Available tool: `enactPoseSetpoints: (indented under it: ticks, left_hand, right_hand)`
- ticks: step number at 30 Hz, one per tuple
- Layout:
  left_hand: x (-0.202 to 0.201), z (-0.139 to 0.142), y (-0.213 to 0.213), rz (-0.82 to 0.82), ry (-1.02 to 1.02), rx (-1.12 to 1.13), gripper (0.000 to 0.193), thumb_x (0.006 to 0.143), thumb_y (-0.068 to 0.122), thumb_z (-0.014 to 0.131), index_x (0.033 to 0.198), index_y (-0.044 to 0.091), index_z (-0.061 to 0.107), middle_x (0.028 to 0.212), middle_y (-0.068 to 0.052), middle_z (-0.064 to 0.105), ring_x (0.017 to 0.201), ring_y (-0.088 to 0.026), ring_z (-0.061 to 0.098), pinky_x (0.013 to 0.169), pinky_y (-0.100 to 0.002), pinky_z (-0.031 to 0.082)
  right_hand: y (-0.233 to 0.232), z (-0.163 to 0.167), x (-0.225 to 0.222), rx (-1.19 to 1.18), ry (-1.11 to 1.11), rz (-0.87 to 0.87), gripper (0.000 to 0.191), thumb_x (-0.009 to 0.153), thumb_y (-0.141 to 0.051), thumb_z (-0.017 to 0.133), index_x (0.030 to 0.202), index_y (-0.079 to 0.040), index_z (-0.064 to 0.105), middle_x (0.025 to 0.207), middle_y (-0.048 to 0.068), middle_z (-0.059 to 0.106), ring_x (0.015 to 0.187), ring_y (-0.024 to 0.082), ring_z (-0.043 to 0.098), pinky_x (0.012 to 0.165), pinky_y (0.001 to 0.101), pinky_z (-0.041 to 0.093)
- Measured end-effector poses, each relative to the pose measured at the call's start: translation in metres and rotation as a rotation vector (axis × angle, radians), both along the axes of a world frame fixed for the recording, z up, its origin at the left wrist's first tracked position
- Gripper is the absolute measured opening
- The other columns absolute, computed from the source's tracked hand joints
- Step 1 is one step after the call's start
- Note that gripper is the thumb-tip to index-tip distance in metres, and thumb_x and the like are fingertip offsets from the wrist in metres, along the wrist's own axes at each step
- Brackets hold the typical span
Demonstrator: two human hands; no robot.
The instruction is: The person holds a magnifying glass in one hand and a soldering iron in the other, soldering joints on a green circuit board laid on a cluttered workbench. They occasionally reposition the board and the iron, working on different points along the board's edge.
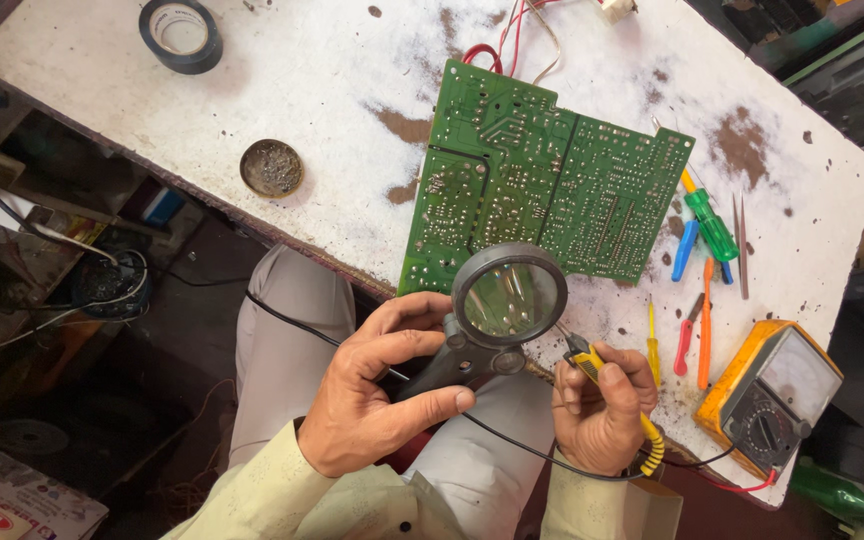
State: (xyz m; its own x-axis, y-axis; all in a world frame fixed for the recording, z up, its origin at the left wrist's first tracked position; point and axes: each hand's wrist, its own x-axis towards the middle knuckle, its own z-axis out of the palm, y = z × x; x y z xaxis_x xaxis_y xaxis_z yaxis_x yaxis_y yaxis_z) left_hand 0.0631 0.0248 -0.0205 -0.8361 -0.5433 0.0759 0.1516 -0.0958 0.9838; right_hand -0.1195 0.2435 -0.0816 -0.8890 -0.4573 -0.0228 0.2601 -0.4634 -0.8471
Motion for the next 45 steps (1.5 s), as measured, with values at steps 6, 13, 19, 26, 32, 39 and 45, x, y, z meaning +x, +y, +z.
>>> enactPoseSetpoints:
  ticks: [6,13,19,26,32,39,45]
  left_hand:
    - [-0.0004,0.0001,0.0002,-0.001,0.005,0.007,0.039,0.078,0.019,0.089,0.111,0.002,0.077,0.141,-0.018,0.061,0.130,-0.028,0.061,0.108,-0.040,0.049]
    - [-0.0006,0.0003,-0.0002,-0.004,0.013,0.000,0.039,0.078,0.019,0.089,0.111,0.001,0.077,0.141,-0.018,0.061,0.131,-0.028,0.061,0.109,-0.040,0.049]
    - [-0.0006,0.0006,-0.0002,-0.007,-0.002,0.019,0.039,0.078,0.020,0.089,0.110,0.002,0.077,0.141,-0.018,0.061,0.131,-0.028,0.061,0.108,-0.040,0.049]
    - [-0.0003,0.0001,-0.0007,-0.004,0.001,0.005,0.039,0.078,0.019,0.089,0.111,0.002,0.077,0.141,-0.018,0.061,0.130,-0.028,0.062,0.108,-0.040,0.049]
    - [-0.0009,0.0003,-0.0001,0.002,0.005,0.009,0.039,0.077,0.019,0.089,0.110,0.001,0.077,0.141,-0.018,0.061,0.130,-0.029,0.062,0.108,-0.040,0.049]
    - [-0.0011,-0.0004,-0.0005,0.001,0.001,-0.007,0.039,0.077,0.020,0.089,0.110,0.001,0.077,0.140,-0.018,0.061,0.130,-0.028,0.062,0.108,-0.040,0.050]
    - [-0.0013,-0.0003,0.0004,-0.002,-0.004,0.026,0.039,0.077,0.019,0.089,0.110,0.001,0.077,0.141,-0.018,0.060,0.130,-0.028,0.061,0.108,-0.040,0.050]
  right_hand:
    - [0.0006,0.0009,0.0001,0.035,-0.016,-0.019,0.020,0.093,-0.014,0.072,0.108,-0.001,0.070,0.080,0.017,0.067,0.056,0.018,0.052,0.062,0.0304,0.046]
    - [-0.0001,0.0021,-0.0009,0.054,-0.023,-0.013,0.019,0.094,-0.012,0.071,0.108,0.000,0.070,0.079,0.017,0.067,0.058,0.019,0.053,0.061,0.0294,0.046]
    - [-0.0012,0.0020,-0.0019,0.020,-0.012,0.016,0.018,0.095,-0.011,0.071,0.109,0.001,0.070,0.081,0.018,0.067,0.058,0.019,0.054,0.060,0.0286,0.045]
    - [-0.0015,0.0024,-0.0015,0.023,-0.009,0.012,0.018,0.095,-0.011,0.070,0.109,0.001,0.071,0.081,0.018,0.067,0.056,0.018,0.053,0.059,0.0286,0.045]
    - [-0.0012,0.0025,-0.0018,0.029,-0.019,0.009,0.017,0.096,-0.011,0.070,0.109,0.000,0.071,0.080,0.018,0.067,0.057,0.019,0.053,0.062,0.0298,0.045]
    - [-0.0004,0.0033,0.0000,0.026,-0.024,-0.008,0.018,0.093,-0.012,0.071,0.107,-0.002,0.071,0.080,0.017,0.067,0.057,0.019,0.053,0.058,0.0288,0.043]
    - [-0.0005,0.0054,-0.0001,0.035,-0.027,0.005,0.018,0.094,-0.012,0.071,0.108,-0.001,0.071,0.080,0.016,0.067,0.058,0.019,0.053,0.058,0.0289,0.042]
